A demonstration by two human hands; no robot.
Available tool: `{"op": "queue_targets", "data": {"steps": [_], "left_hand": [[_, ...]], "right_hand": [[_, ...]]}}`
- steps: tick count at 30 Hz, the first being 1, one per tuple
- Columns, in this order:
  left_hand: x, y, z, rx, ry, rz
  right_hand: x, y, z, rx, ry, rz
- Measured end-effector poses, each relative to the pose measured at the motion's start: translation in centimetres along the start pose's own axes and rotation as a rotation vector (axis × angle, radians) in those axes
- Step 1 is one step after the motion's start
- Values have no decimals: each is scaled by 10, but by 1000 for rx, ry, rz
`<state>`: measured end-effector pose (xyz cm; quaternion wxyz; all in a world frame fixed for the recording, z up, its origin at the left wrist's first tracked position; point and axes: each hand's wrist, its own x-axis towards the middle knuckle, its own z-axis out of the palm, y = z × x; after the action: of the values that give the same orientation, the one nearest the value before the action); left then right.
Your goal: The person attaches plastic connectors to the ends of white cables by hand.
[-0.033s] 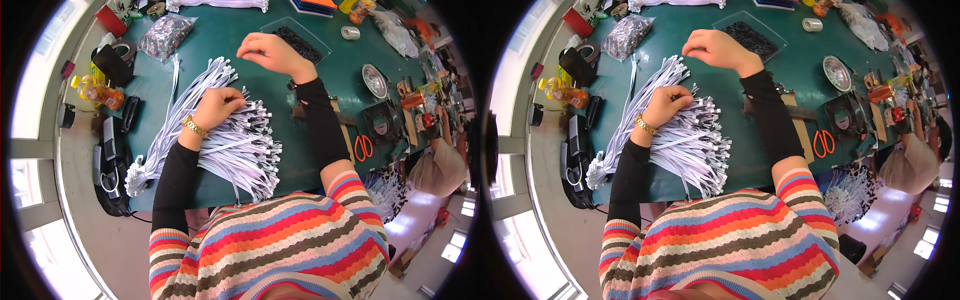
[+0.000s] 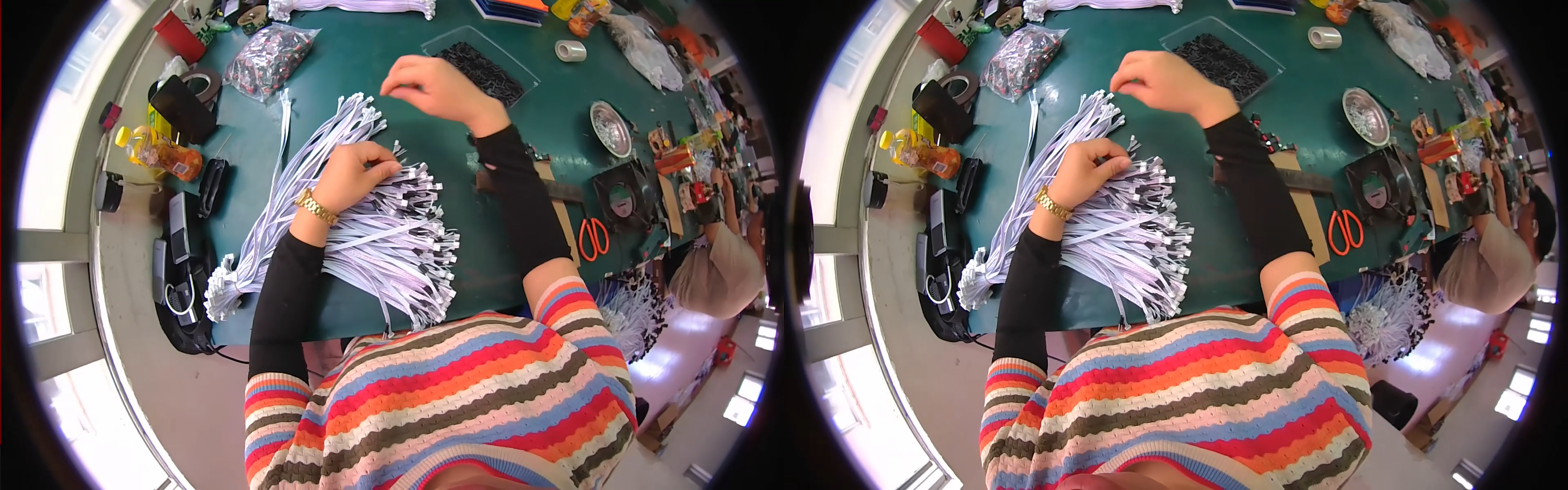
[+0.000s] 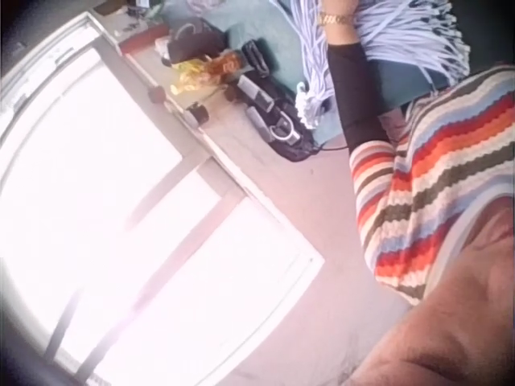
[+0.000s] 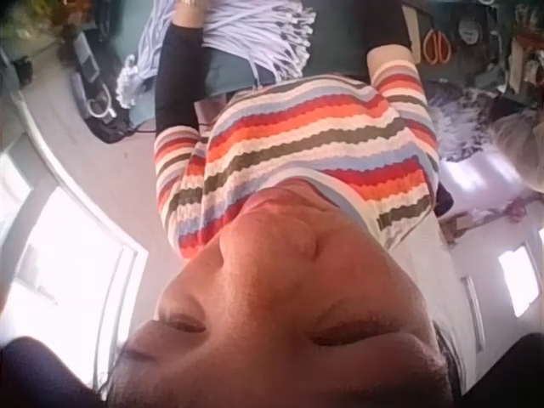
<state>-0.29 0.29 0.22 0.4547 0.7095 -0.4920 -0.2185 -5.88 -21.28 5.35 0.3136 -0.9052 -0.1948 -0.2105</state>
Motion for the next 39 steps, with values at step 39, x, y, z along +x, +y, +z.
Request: {"op": "queue_targets", "data": {"steps": [39], "left_hand": [[2, 1, 4, -299, 551, 15]], "right_hand": [[-36, 45, -50, -304, 181, 649]]}}
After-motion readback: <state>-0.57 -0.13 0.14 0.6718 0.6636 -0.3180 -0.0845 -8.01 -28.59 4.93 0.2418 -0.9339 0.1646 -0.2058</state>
